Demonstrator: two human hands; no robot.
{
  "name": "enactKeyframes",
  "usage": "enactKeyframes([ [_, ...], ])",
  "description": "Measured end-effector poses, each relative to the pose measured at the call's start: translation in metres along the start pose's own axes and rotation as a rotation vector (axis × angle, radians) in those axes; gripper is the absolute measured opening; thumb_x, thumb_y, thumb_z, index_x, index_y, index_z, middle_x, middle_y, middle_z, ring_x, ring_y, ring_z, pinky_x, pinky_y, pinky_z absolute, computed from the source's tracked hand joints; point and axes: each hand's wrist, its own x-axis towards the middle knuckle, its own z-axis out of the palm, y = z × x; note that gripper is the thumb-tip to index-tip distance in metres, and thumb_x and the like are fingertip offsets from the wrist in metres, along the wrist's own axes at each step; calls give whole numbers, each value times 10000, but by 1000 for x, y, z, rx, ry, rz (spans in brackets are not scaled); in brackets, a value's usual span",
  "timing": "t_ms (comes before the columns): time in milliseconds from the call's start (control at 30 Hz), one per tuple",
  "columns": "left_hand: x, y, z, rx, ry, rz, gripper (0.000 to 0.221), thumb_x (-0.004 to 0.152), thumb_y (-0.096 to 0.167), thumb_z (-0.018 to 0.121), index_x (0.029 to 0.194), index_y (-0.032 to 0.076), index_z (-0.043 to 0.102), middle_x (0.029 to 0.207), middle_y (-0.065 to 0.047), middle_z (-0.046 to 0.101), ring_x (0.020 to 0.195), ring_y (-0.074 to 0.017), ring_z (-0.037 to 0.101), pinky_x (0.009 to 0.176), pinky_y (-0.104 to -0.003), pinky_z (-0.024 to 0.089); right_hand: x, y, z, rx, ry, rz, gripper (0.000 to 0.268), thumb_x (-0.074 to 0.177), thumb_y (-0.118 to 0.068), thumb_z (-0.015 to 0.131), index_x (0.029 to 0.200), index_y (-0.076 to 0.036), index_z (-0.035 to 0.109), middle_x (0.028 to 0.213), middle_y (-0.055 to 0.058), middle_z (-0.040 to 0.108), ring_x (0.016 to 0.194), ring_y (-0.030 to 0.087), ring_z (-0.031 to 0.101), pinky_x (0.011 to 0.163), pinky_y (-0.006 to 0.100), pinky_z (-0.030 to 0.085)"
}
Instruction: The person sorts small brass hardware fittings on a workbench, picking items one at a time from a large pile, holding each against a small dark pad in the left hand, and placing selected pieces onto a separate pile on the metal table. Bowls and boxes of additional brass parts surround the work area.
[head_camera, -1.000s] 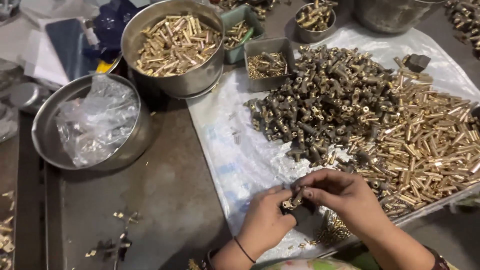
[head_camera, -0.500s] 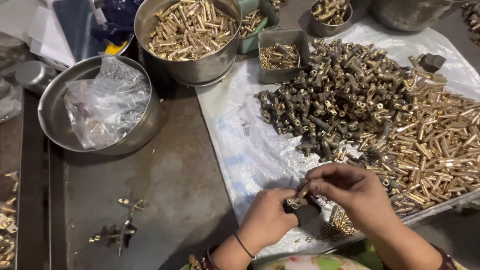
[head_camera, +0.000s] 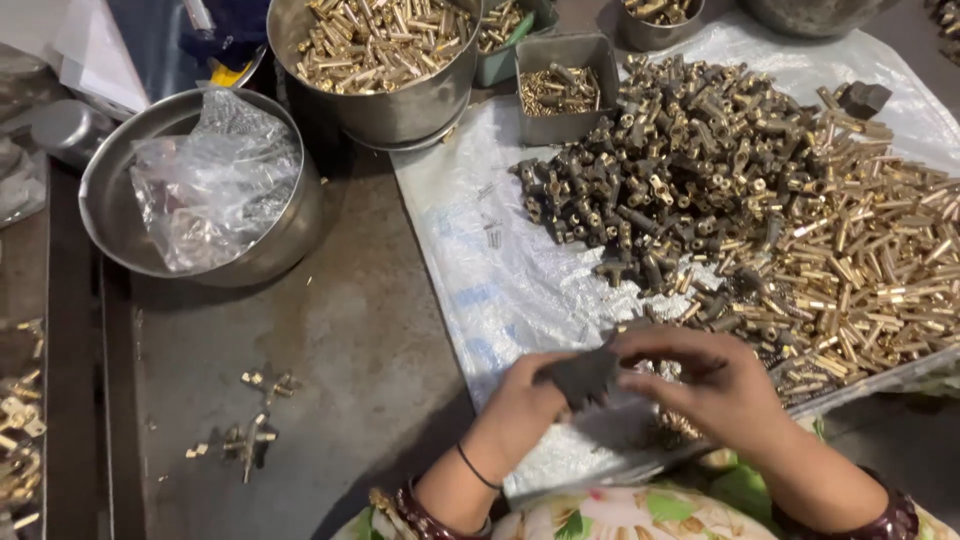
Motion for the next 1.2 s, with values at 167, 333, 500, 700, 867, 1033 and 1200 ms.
enactKeyframes([
  [167, -13, 29, 3, -137, 138, -207, 404, 990, 376, 650, 896, -2, 757, 664, 28, 565, 546, -51, 471, 462, -220, 326, -17, 3, 12, -352, -439, 52, 147, 771, -92, 792, 917, -84, 796, 1010, 26, 787, 929, 217, 768, 793, 342, 615],
  [333, -21, 16, 6, -302, 295, -256, 447, 955, 413, 567, 812, 15, 714, 627, 11, 572, 516, -74, 491, 420, -240, 313, -19, 9, 30, -728, -604, -358, 178, 729, -171, 729, 894, -102, 717, 1002, 65, 702, 933, 345, 691, 748, 442, 566],
  [500, -30, 22, 14, -244, 275, -278, 401, 951, 404, 600, 823, 41, 715, 661, 6, 581, 512, -82, 456, 418, -245, 281, -12, -10, 25, -519, -249, -89, 247, 790, -109, 758, 1033, -97, 718, 1063, 67, 717, 895, 295, 734, 757, 392, 595],
  [700, -19, 14, 22, -385, 273, -422, 480, 979, 493, 568, 731, 83, 593, 611, -31, 549, 421, -111, 426, 358, -249, 219, -8, -38, 32, -447, -39, -233, 222, 821, -41, 730, 1037, -91, 717, 1029, 64, 733, 897, 274, 751, 740, 349, 614],
  [867, -16, -1, 20, -398, 269, -419, 406, 986, 455, 567, 791, 99, 564, 630, -29, 561, 427, -115, 450, 358, -253, 226, -8, -39, 40, -583, 7, -232, 202, 816, -74, 743, 1012, -90, 697, 999, 56, 720, 824, 279, 736, 667, 364, 594],
  [1033, -17, 2, 23, -401, 279, -410, 365, 988, 429, 561, 840, 98, 600, 651, -30, 582, 455, -120, 493, 375, -255, 265, -7, -38, 39, -497, -18, -192, 204, 814, -64, 744, 1010, -93, 695, 999, 54, 717, 852, 264, 738, 691, 349, 592],
  [1200, -20, -8, 30, -370, 265, -379, 410, 1016, 451, 554, 827, 91, 613, 652, -25, 589, 466, -119, 515, 384, -257, 292, -11, -34, 38, -408, -36, -228, 222, 789, -18, 736, 998, -66, 680, 998, 75, 704, 898, 264, 733, 743, 341, 587],
])
